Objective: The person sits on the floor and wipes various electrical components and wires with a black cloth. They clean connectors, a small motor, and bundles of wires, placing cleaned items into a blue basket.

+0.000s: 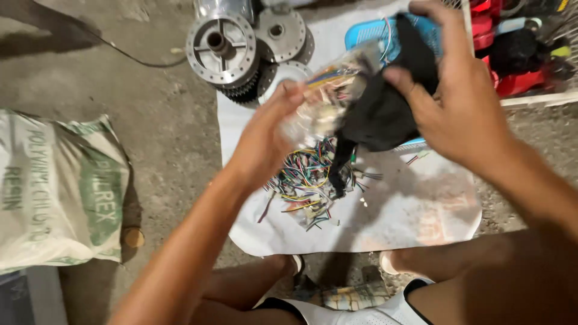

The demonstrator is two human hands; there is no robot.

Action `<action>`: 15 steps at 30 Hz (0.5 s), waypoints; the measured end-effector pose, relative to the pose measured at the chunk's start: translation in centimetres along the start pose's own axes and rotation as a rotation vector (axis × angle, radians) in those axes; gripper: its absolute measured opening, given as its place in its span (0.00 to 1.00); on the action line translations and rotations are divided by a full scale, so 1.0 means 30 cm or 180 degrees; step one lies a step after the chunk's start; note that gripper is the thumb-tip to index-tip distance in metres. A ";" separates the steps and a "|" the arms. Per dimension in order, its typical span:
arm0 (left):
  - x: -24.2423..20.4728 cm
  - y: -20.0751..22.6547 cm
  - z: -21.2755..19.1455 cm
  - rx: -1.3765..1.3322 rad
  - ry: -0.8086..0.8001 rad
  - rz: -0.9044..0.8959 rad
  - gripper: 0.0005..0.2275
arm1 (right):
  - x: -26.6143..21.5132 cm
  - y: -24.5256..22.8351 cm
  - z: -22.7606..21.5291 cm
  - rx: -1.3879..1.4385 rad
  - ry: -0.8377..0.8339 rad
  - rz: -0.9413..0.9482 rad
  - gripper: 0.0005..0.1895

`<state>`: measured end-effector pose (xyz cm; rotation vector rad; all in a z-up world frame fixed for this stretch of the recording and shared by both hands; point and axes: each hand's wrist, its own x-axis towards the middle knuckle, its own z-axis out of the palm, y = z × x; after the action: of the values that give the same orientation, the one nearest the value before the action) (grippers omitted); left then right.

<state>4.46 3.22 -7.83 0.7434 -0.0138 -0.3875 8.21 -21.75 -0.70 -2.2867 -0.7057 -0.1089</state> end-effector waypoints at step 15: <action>-0.069 -0.029 0.214 -0.0542 0.0110 0.0517 0.26 | -0.104 -0.212 0.144 0.0311 0.0151 -0.0809 0.41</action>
<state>1.28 -0.85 -3.41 0.5760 -0.0083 -0.2177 1.73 -16.56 -0.73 -2.0868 -0.9535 -0.2416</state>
